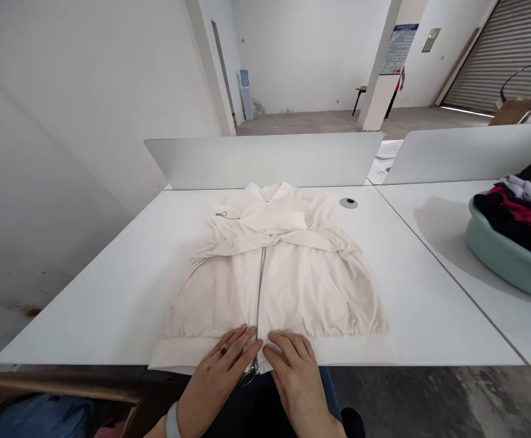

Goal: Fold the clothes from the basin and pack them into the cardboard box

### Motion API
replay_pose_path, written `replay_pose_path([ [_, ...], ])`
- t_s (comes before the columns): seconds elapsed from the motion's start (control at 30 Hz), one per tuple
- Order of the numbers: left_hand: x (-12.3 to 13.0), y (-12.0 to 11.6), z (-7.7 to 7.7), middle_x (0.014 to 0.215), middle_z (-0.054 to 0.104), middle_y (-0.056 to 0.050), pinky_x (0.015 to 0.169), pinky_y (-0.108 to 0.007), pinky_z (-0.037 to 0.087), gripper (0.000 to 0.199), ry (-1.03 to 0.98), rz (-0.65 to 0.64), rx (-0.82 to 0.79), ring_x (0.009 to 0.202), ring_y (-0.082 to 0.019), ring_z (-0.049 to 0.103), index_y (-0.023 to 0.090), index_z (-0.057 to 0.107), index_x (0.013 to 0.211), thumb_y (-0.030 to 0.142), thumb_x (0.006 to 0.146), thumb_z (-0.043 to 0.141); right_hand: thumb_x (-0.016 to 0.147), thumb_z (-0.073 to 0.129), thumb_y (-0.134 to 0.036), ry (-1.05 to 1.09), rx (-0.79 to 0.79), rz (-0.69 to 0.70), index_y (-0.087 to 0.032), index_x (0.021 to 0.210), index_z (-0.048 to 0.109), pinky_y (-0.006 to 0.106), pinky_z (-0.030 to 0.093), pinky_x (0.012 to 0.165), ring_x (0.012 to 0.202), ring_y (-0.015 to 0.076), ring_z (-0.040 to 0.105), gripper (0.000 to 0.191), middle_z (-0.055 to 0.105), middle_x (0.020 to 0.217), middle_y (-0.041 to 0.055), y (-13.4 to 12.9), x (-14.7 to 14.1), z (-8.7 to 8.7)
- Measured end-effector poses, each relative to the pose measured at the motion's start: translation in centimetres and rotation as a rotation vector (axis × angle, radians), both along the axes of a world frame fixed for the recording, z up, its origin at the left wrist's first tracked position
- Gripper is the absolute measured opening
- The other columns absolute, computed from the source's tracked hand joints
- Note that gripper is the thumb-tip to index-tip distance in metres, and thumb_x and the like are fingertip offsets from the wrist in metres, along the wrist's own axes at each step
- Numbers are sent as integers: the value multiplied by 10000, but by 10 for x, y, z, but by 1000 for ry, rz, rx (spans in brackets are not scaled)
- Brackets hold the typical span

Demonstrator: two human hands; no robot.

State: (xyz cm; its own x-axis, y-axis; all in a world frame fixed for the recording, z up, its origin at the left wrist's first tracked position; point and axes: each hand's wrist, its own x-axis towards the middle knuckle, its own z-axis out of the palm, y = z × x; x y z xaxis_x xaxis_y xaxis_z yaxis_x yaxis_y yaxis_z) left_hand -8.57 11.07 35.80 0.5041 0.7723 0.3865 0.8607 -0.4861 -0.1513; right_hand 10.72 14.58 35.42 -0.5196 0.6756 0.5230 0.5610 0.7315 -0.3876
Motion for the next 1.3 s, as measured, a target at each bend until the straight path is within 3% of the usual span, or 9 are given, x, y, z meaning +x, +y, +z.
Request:
replay_pose_path([
  [0.57, 3, 1, 1, 1279, 596, -72, 985, -363, 497, 336, -96, -19, 27, 1199, -199, 546, 203, 571, 1243, 143, 952, 413, 876, 467, -102, -12, -22, -3, -248, 1050, 653, 352, 503, 836, 1035, 192, 547, 293, 617, 1137, 60, -2, 0, 5],
  [0.93, 6, -1, 5, 1275, 599, -70, 988, -369, 494, 329, -118, -10, -23, 1190, -203, 549, 178, 580, 1227, 143, 953, 402, 804, 469, -59, -44, 11, 34, -188, 1062, 608, 377, 455, 892, 1108, 215, 495, 320, 574, 1201, 85, -6, 1, 1],
  [1.13, 5, -1, 6, 1268, 603, -75, 1002, -363, 482, 326, -131, -12, -43, 1189, -190, 548, 173, 578, 1222, 146, 954, 396, 772, 550, -156, -8, -5, 21, -216, 1079, 603, 387, 445, 875, 1067, 231, 510, 317, 598, 1155, 74, -5, 1, -1],
  [1.3, 4, -1, 5, 1253, 612, -85, 998, -357, 485, 312, -129, -21, -31, 1165, -178, 565, 167, 581, 1213, 152, 951, 411, 792, 524, -131, -34, -33, -3, -240, 1068, 597, 381, 443, 834, 995, 220, 529, 306, 602, 1125, 60, -3, -1, -7],
])
